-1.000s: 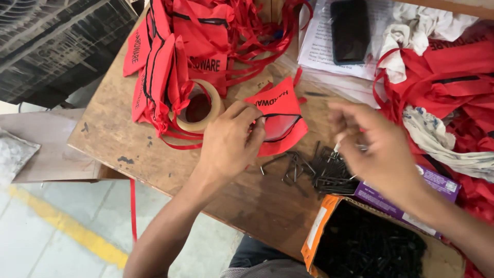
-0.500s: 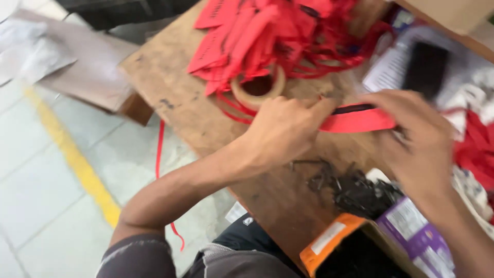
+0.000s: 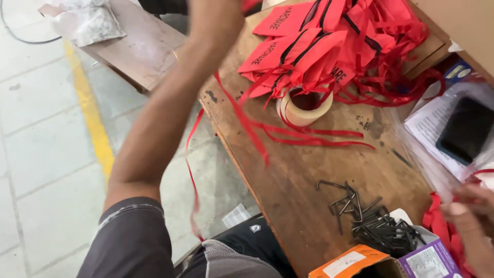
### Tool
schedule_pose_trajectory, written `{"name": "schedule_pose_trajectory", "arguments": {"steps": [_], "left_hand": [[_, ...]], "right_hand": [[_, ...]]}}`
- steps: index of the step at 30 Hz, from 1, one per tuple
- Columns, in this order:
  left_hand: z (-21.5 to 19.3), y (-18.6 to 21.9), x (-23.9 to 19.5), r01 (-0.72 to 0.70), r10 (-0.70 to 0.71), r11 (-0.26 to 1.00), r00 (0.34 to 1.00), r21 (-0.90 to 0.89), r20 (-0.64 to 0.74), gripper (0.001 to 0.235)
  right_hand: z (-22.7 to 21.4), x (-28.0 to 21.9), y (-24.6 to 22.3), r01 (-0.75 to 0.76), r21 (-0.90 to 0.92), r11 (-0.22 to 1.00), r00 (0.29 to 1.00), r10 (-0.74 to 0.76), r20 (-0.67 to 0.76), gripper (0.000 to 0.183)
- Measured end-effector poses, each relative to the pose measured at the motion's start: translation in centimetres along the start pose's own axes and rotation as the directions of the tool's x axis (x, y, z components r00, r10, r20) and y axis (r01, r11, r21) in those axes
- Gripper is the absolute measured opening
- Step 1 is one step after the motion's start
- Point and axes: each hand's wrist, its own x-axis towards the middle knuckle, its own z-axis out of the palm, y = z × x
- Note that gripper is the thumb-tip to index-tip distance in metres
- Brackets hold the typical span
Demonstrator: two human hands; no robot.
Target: Placing black plastic hardware components into red fabric pouches labeled hardware.
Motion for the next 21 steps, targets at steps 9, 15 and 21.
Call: {"name": "schedule_pose_trajectory", "arguments": {"steps": [9,15,21], "left_hand": [[-2.2,4.6,-2.1,0.275,0.122,0.746,0.839,-0.607,0.53,0.046],[4.2,1.1,-4.4,0.489,-0.073,0.665,0.795,-0.565,0.602,0.075],[4.8,1.6,-5.7,0.304,0.018,0.823,0.83,-0.48,0.558,0.075]], "right_hand": [[-2.3,-5.7,2.9,0.103,-0.229,0.968,0.993,-0.113,-0.028,0.023],[-7.6,-7.7,17.6,0.111,-0.127,0.986,0.994,-0.108,0.025,0.019],[-9.3,-13.9,21.9,0.125,-0.217,0.968,0.99,-0.109,0.085,0.02]]}}
